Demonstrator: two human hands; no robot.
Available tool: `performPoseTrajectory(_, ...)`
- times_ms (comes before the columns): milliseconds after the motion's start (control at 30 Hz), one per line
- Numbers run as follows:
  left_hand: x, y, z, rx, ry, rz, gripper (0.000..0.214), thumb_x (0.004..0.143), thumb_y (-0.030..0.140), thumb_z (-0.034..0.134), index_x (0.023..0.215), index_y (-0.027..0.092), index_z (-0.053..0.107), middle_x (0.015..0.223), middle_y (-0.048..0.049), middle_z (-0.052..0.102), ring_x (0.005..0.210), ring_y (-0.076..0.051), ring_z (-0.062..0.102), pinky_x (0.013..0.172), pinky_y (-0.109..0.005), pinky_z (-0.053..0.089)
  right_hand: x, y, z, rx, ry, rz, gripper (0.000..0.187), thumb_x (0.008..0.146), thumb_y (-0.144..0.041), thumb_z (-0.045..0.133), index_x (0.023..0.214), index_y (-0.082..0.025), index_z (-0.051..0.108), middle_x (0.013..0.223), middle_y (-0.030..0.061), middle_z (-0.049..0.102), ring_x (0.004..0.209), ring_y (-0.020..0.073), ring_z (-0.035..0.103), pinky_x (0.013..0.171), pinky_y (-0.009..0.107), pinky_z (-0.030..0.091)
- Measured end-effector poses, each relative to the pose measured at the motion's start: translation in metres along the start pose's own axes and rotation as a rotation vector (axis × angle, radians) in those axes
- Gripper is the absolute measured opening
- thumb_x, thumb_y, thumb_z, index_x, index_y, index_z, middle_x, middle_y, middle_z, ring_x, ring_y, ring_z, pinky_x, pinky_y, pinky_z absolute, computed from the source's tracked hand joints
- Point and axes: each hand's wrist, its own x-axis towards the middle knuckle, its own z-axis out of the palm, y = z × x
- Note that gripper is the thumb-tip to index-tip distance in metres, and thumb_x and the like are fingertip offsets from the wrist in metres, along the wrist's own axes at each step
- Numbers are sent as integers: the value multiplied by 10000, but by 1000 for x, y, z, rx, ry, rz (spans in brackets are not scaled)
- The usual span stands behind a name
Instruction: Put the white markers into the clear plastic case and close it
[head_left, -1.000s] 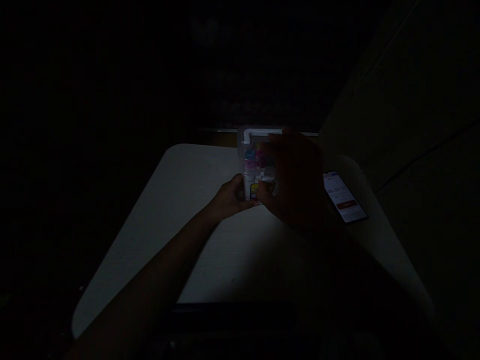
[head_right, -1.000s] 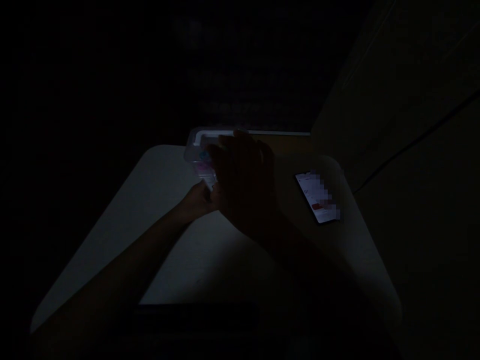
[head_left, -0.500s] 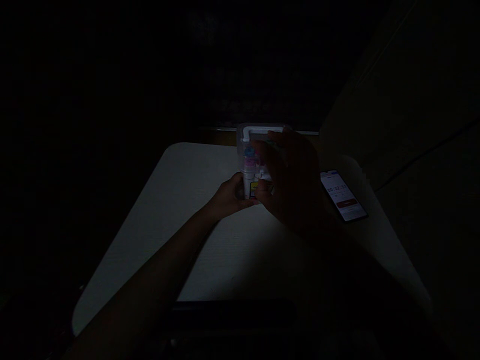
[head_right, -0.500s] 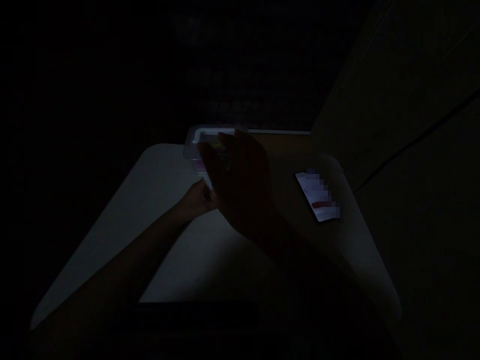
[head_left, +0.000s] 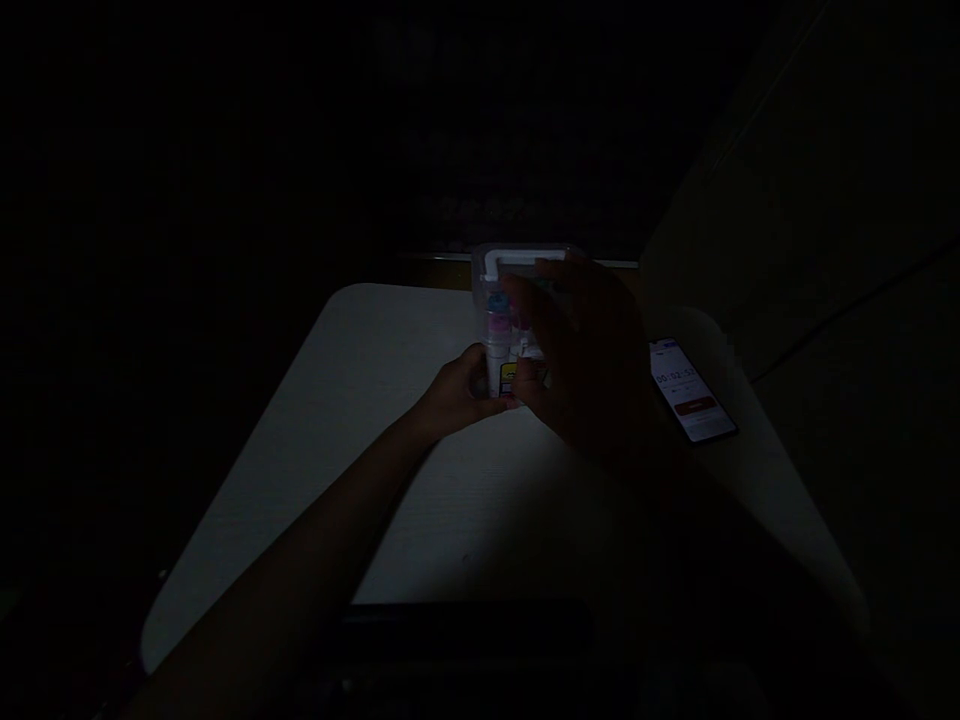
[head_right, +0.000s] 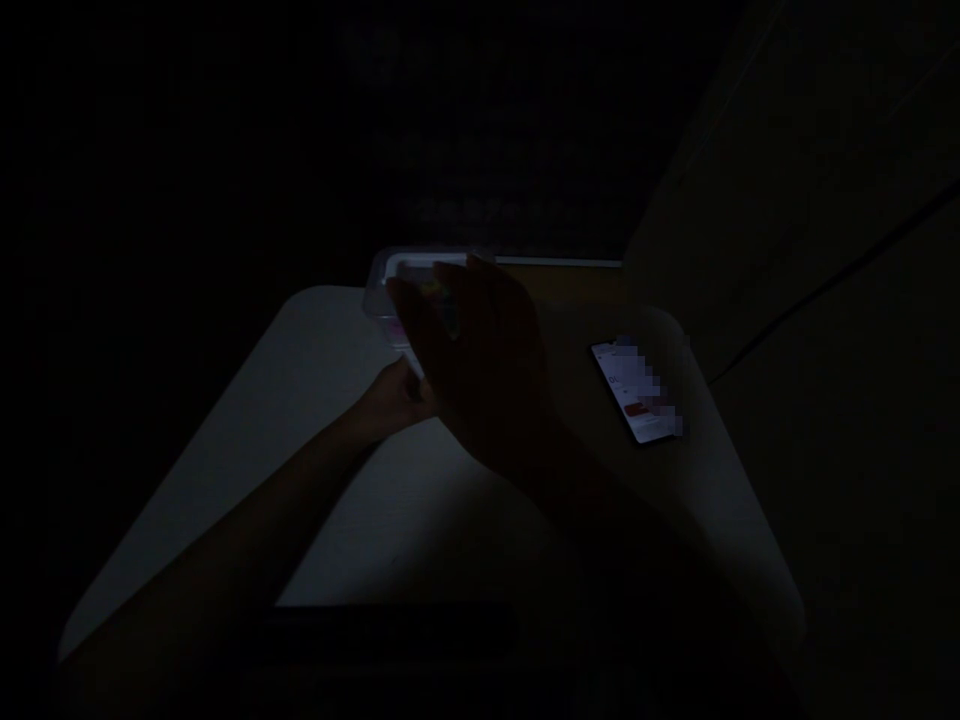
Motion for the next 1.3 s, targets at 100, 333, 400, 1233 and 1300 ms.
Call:
performPoseTrajectory(100, 0, -2, 1, -39, -1, 3, 528, 595, 386, 804, 961, 181, 483, 993, -78, 646, 915, -243, 648, 759, -350, 561, 0, 0, -2, -28, -2, -22, 521, 823, -153, 496, 1326, -284, 488, 1348, 77, 535, 1329, 307, 425, 1100, 537, 369)
performPoseTrajectory(333, 0, -2, 1, -44, -13, -24, 469, 639, 356, 777, 965, 184, 487, 1012, -71, 674, 944, -254, 664, 783, -359, 573, -1, 6, -10, -65, 19, -143, 495, 799, -213, 526, 1293, -188, 525, 1324, 123, 572, 1282, 305, 484, 1068, 473, 413)
performPoseTrajectory(400, 0, -1, 1, -43, -17, -19, 469, 648, 369, 768, 976, 183, 489, 1022, -77, 676, 943, -257, 667, 783, -371, 575, -1, 11, -11, -28, 41, -172, 491, 795, -255, 537, 1278, -165, 539, 1328, 129, 573, 1283, 299, 485, 1069, 460, 415)
performPoseTrajectory(1233, -2, -6, 2, -147, -18, -67, 637, 582, 395, 828, 1080, 151, 516, 1113, -136, 666, 970, -266, 674, 864, -437, 541, 5, 29, -12, 98, 114, -179, 292, 913, -316, 545, 1173, -234, 650, 1239, 23, 669, 1184, 211, 600, 1007, 383, 500)
performPoseTrajectory(1300, -2, -4, 0, -104, -24, -78, 636, 583, 415, 823, 1070, 143, 518, 1089, -132, 670, 965, -269, 672, 864, -438, 541, 6, 29, -12, 101, 113, -180, 282, 912, -306, 551, 1160, -225, 658, 1241, 32, 668, 1186, 207, 599, 1009, 370, 497)
